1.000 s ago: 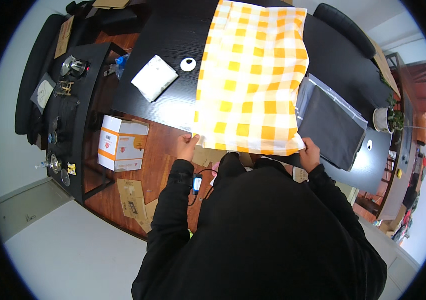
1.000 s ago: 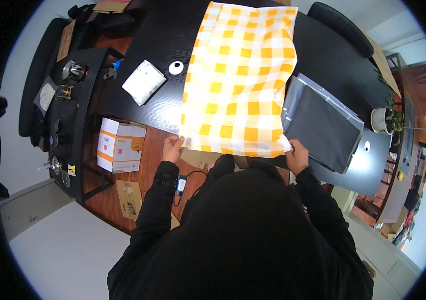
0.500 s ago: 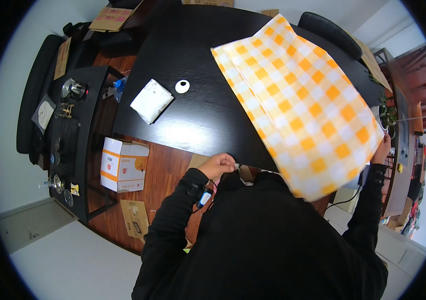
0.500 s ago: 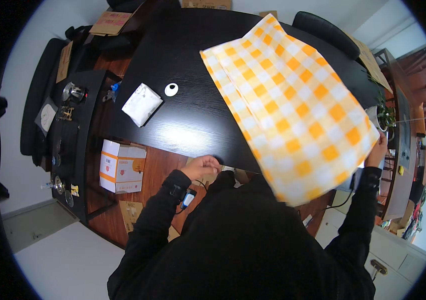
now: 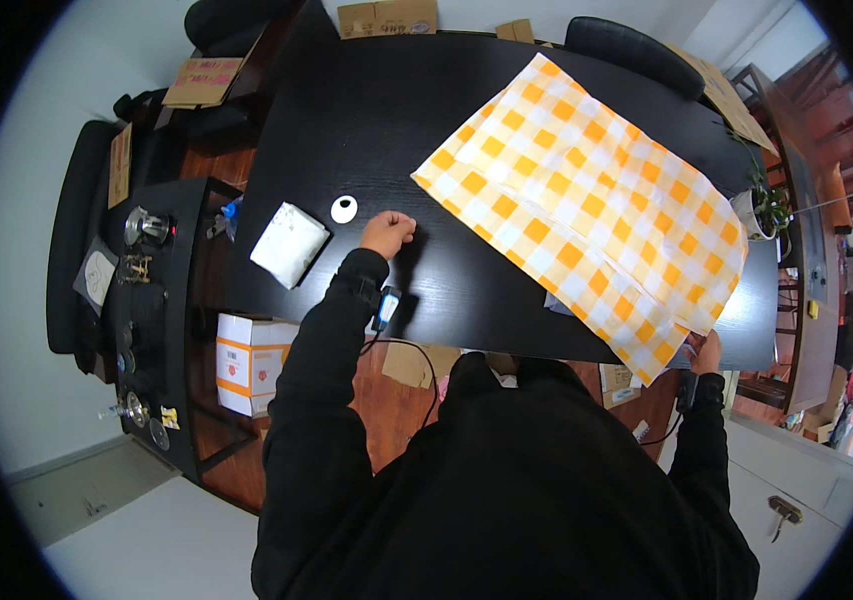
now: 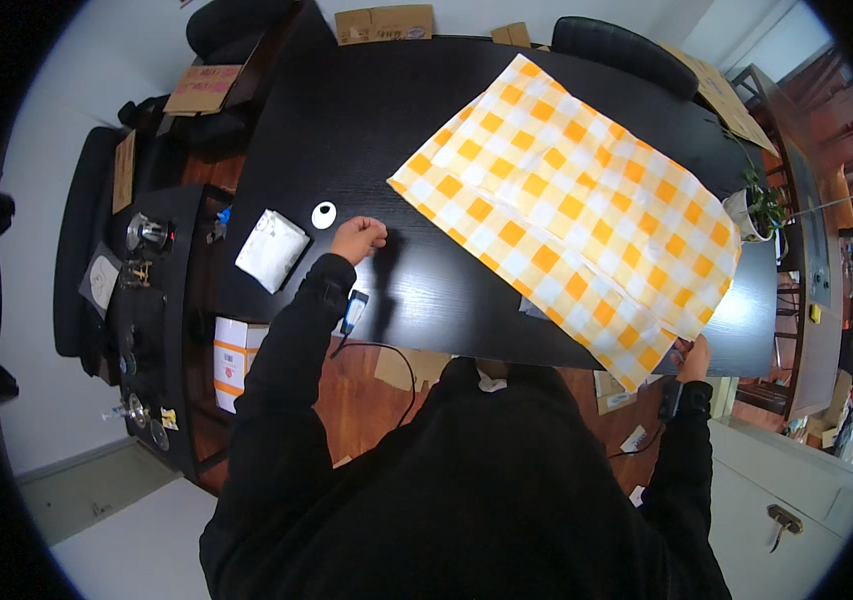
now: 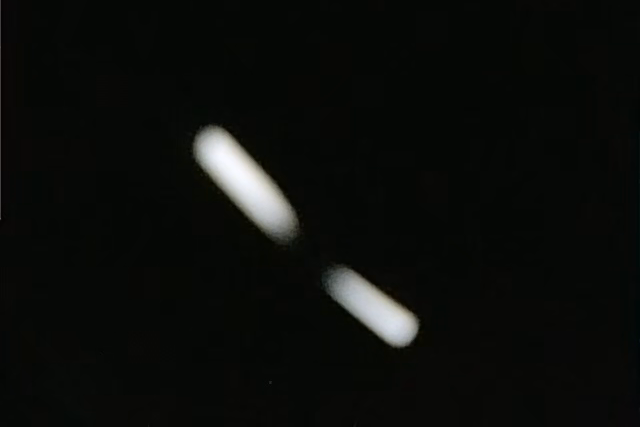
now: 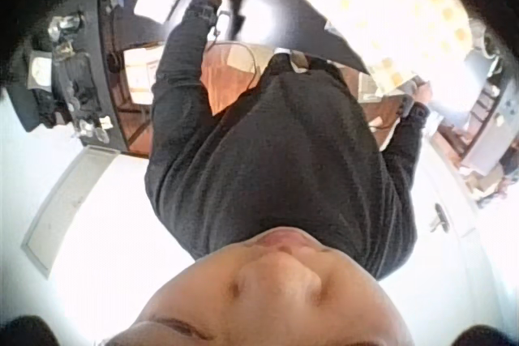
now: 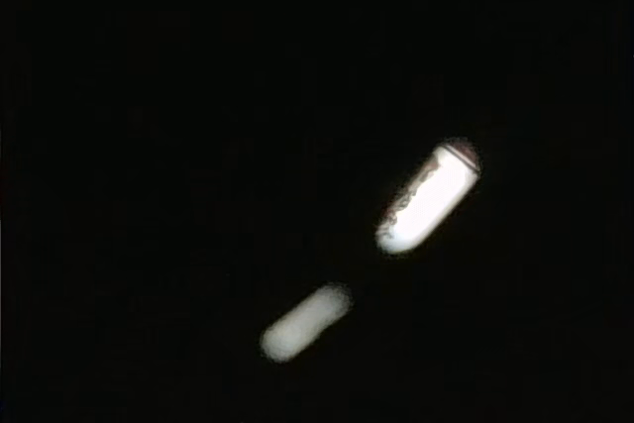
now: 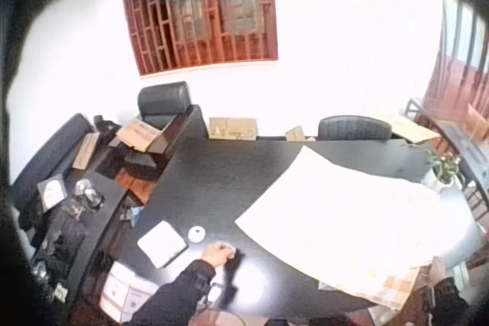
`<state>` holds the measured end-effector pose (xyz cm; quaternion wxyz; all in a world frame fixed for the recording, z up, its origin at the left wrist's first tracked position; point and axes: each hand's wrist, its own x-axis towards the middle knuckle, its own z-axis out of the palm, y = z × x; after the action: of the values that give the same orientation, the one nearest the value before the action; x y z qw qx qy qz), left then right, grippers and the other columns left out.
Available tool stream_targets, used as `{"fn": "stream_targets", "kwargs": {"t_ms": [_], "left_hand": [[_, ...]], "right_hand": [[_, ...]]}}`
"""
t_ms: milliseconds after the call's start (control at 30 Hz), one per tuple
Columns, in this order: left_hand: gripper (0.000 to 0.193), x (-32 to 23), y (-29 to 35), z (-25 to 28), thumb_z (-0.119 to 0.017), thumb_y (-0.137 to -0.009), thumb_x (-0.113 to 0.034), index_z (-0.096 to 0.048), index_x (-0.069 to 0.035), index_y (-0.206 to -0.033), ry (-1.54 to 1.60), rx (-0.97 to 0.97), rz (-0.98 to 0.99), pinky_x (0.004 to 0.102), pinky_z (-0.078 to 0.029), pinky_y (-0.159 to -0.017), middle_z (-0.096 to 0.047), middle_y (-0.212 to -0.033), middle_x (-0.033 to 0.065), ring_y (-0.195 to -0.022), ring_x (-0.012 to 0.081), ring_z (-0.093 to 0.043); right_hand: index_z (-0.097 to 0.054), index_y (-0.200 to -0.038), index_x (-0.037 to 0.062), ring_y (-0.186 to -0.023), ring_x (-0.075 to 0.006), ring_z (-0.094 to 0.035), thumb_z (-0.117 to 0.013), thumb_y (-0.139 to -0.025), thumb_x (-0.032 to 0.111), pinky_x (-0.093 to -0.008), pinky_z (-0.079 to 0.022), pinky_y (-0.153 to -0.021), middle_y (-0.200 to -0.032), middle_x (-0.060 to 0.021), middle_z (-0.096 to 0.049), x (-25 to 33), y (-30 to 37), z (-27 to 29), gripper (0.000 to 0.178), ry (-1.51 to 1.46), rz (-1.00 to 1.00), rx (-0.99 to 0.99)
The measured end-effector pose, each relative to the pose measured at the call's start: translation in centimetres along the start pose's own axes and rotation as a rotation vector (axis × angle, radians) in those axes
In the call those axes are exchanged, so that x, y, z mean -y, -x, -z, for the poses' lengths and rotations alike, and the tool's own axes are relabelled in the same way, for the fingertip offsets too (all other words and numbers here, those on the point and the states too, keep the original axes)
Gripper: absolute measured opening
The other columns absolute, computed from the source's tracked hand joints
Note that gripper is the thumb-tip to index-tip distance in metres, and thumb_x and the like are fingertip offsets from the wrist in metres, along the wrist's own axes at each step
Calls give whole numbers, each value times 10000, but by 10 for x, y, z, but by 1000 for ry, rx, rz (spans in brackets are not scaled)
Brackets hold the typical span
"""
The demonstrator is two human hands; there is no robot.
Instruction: The person unfolds a large yellow-and-white checkered cloth on a black table, then folds it in half multiple times. The person smooths the cloth and aligns the edges while folding it into a smaller square.
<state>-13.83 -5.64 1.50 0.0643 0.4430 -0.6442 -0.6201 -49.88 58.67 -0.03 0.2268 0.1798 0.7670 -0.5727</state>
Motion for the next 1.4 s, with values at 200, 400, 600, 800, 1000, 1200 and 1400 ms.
{"fn": "stream_targets", "kwargs": {"t_ms": [200, 400, 600, 800, 1000, 1200, 1400], "left_hand": [[284, -48, -74, -27, -674, -857, -256, -653, -34, -1032, -217, -13, 50, 259, -482, -610, -675, -871, 37, -735, 123, -631], [454, -67, -120, -62, -698, -835, -257, -596, -41, -1222, -401, -61, 89, 246, -488, -580, -676, -909, 71, -753, 122, -642], [481, -90, -134, -78, -705, -812, -320, -608, -82, -1219, -533, -72, 132, 278, -518, -666, -688, -938, 84, -703, 177, -656], [388, -82, -164, -83, -673, -799, -318, -669, -72, -1099, -671, -61, 46, 338, -524, -805, -699, -998, 116, -843, 249, -677], [270, -53, -203, -74, -653, -819, -260, -685, -20, -939, -802, -23, -155, 313, -496, -533, -669, -739, 119, -578, 185, -626], [166, -68, -189, -55, -526, -940, -200, -603, -54, -964, -321, -9, 46, 247, -457, -493, -633, -769, 54, -617, 125, -593], [160, -82, -172, -49, -496, -965, -181, -568, -54, -1030, -175, -70, 163, 236, -499, -565, -666, -872, 66, -685, 136, -637]], "right_hand": [[-598, -1096, 174, -716, -97, -621, -522, -934, 443, -272, -430, -512, -857, 28, -658, 17, 21, -4, 323, -177, -48, -42], [-598, -968, 116, -599, -110, -590, -596, -915, 249, -255, -432, -468, -741, 10, -627, 30, 49, -24, 144, -79, -37, 52], [-569, -1009, 49, -612, -125, -584, -554, -910, 127, -245, -481, -540, -775, -22, -626, 58, 80, -27, 127, -345, 112, 87], [-577, -1099, 42, -780, -174, -687, -546, -901, 109, -284, -534, -597, -948, -68, -688, 62, 89, -24, 211, -291, 40, 65], [-566, -1114, 20, -806, -180, -693, -521, -901, 88, -284, -548, -614, -1004, -88, -681, 49, 87, -20, 228, -263, 2, 53], [-563, -1132, 29, -791, -171, -688, -523, -904, 79, -275, -543, -609, -1001, -89, -678, 53, 102, -20, 237, -273, 29, 55], [-575, -1119, 60, -760, -145, -678, -532, -937, 167, -275, -531, -596, -946, -63, -682, 34, 96, -20, 215, -274, -189, 126]]}}
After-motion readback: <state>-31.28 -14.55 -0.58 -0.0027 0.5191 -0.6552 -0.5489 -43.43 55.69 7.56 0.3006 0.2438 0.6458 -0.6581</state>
